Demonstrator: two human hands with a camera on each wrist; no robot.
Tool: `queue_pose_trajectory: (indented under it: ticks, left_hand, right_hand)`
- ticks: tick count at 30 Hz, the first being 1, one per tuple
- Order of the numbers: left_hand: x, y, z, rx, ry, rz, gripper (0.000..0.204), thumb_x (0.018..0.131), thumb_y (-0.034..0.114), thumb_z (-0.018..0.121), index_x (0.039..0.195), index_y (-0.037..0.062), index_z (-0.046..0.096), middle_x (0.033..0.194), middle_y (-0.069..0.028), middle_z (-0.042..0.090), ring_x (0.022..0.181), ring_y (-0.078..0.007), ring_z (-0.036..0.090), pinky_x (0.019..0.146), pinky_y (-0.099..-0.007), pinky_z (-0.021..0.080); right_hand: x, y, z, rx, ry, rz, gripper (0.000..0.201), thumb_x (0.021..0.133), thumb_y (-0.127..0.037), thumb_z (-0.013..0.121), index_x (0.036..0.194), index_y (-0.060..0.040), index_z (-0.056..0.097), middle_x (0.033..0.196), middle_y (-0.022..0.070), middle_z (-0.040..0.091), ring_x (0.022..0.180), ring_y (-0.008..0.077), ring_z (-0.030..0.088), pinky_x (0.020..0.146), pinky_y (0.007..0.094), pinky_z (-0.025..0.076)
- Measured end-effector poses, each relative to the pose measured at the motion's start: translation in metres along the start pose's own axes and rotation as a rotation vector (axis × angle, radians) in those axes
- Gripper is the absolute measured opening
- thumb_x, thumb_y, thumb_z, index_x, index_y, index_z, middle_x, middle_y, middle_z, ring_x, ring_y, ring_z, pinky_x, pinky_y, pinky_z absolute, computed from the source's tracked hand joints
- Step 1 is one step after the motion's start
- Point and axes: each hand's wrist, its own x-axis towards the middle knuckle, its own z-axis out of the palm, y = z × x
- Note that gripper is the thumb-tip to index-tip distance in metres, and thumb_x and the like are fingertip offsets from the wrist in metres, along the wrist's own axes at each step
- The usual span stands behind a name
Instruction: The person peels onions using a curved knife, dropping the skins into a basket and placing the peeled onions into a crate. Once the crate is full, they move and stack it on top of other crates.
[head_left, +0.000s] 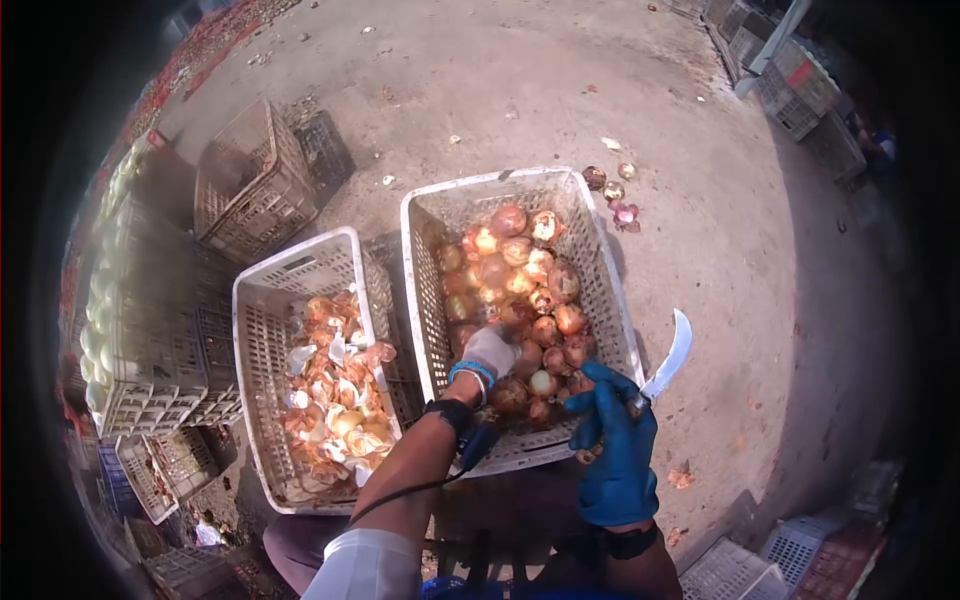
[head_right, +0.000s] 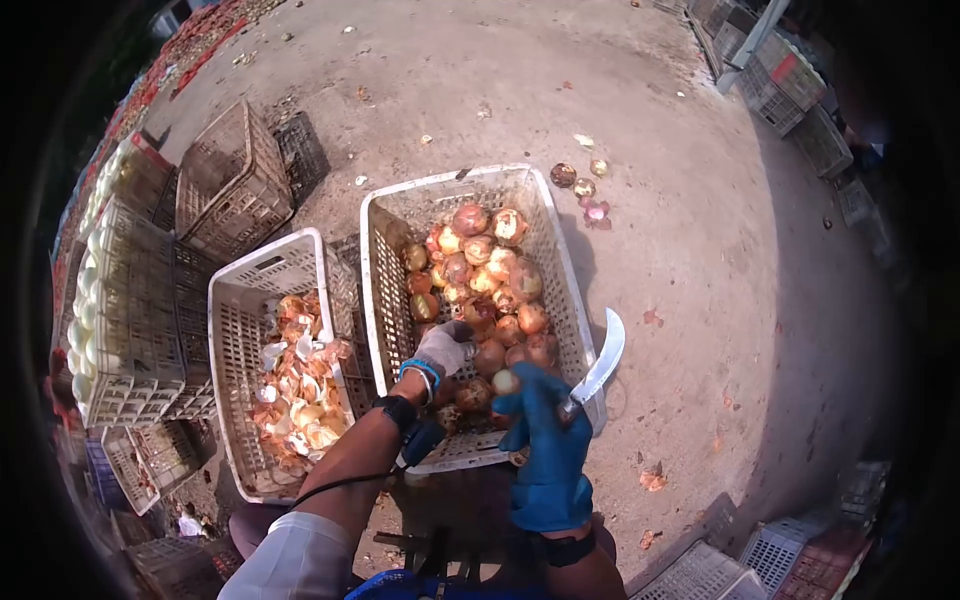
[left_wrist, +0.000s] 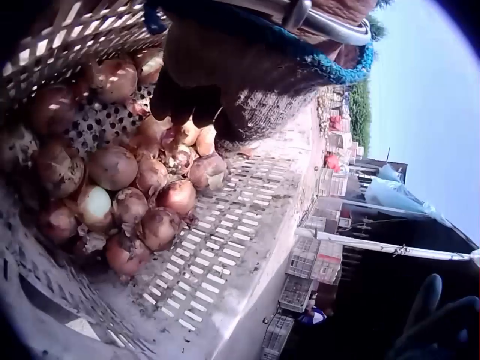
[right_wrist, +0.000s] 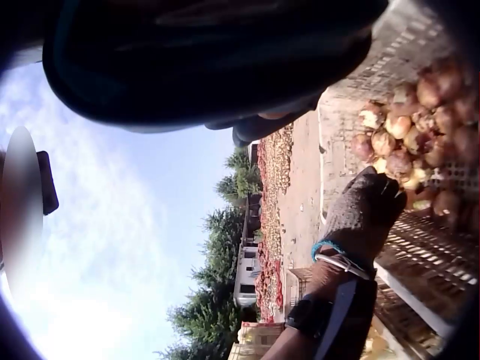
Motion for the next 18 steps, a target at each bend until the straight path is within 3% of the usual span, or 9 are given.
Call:
queue_pose_trajectory:
  ticks: [1, 4, 5, 8, 9, 12, 13, 16, 18]
  left_hand:
    - [-0.006, 0.010, 0.005, -0.074, -0.025, -0.044, 0.048, 0.087, 0.033, 0.075, 0.126, 0.0062, 0.070, 0.121, -0.0225, 0.073, 0.118, -0.0373, 0.068, 0.101, -0.0446, 0.054]
    - [0.018, -0.009, 0.052, 0.128, -0.054, -0.344, 0.054, 0.083, 0.034, 0.078, 0.125, 0.0017, 0.069, 0.121, -0.0241, 0.073, 0.117, -0.0369, 0.069, 0.100, -0.0434, 0.055]
    - [0.024, -0.029, 0.069, 0.065, -0.058, -0.272, 0.066, 0.079, 0.043, 0.078, 0.129, 0.0012, 0.066, 0.121, -0.0264, 0.071, 0.117, -0.0402, 0.068, 0.101, -0.0448, 0.055]
    - [0.027, -0.022, 0.085, 0.099, -0.084, -0.383, 0.076, 0.076, 0.046, 0.080, 0.134, 0.0019, 0.061, 0.124, -0.0259, 0.070, 0.118, -0.0399, 0.068, 0.102, -0.0442, 0.055]
    - [0.032, -0.029, 0.095, 0.082, -0.071, -0.403, 0.085, 0.071, 0.046, 0.084, 0.139, 0.0034, 0.056, 0.128, -0.0249, 0.069, 0.121, -0.0381, 0.067, 0.103, -0.0433, 0.054]
    - [0.032, -0.028, 0.094, -0.025, -0.062, -0.414, 0.085, 0.068, 0.045, 0.086, 0.138, 0.0055, 0.058, 0.129, -0.0262, 0.068, 0.120, -0.0401, 0.067, 0.103, -0.0458, 0.054]
    - [0.040, -0.051, 0.108, -0.052, -0.030, -0.371, 0.090, 0.065, 0.045, 0.088, 0.140, 0.0066, 0.058, 0.131, -0.0239, 0.068, 0.121, -0.0382, 0.067, 0.104, -0.0445, 0.054]
    - [0.034, -0.047, 0.103, -0.101, 0.008, -0.421, 0.094, 0.064, 0.046, 0.089, 0.142, 0.0054, 0.057, 0.130, -0.0228, 0.069, 0.120, -0.0384, 0.067, 0.104, -0.0443, 0.054]
    - [0.029, -0.044, 0.092, -0.319, -0.021, -0.428, 0.088, 0.071, 0.040, 0.088, 0.143, 0.0019, 0.056, 0.129, -0.0202, 0.070, 0.117, -0.0314, 0.069, 0.099, -0.0401, 0.055]
  right_hand:
    - [0.005, 0.002, -0.006, 0.010, -0.021, -0.001, 0.029, 0.104, -0.020, 0.065, 0.128, -0.0041, 0.069, 0.086, 0.0067, 0.074, 0.054, 0.0056, 0.056, 0.050, 0.0203, 0.045]
    - [0.010, 0.002, -0.016, 0.064, -0.006, 0.045, 0.029, 0.104, -0.017, 0.064, 0.129, -0.0022, 0.068, 0.085, 0.0098, 0.075, 0.051, 0.0063, 0.056, 0.047, 0.0217, 0.046]
    - [0.014, 0.004, -0.021, 0.083, -0.008, 0.042, 0.030, 0.104, -0.014, 0.062, 0.130, -0.0010, 0.066, 0.085, 0.0124, 0.075, 0.047, 0.0070, 0.055, 0.045, 0.0232, 0.047]
    - [0.013, 0.003, -0.030, 0.072, 0.021, 0.042, 0.032, 0.105, -0.016, 0.060, 0.131, 0.0020, 0.064, 0.083, 0.0130, 0.075, 0.043, 0.0080, 0.050, 0.042, 0.0253, 0.045]
    - [0.011, 0.003, -0.033, 0.091, 0.013, 0.050, 0.032, 0.105, -0.015, 0.061, 0.131, 0.0018, 0.064, 0.085, 0.0145, 0.075, 0.045, 0.0080, 0.052, 0.044, 0.0250, 0.046]
    - [0.009, 0.006, -0.042, 0.136, -0.015, 0.057, 0.032, 0.105, -0.014, 0.062, 0.132, 0.0014, 0.064, 0.088, 0.0176, 0.077, 0.048, 0.0079, 0.057, 0.046, 0.0244, 0.049]
    - [0.007, 0.007, -0.044, 0.144, -0.029, 0.057, 0.032, 0.105, -0.014, 0.062, 0.132, 0.0015, 0.064, 0.088, 0.0179, 0.077, 0.048, 0.0080, 0.058, 0.045, 0.0245, 0.049]
    - [0.006, 0.008, -0.039, 0.159, -0.059, 0.041, 0.031, 0.105, -0.014, 0.061, 0.132, 0.0017, 0.064, 0.089, 0.0173, 0.077, 0.048, 0.0079, 0.058, 0.045, 0.0248, 0.048]
    - [0.002, 0.009, -0.035, 0.147, -0.074, 0.047, 0.031, 0.105, -0.014, 0.061, 0.132, 0.0011, 0.064, 0.089, 0.0159, 0.077, 0.049, 0.0080, 0.058, 0.045, 0.0248, 0.047]
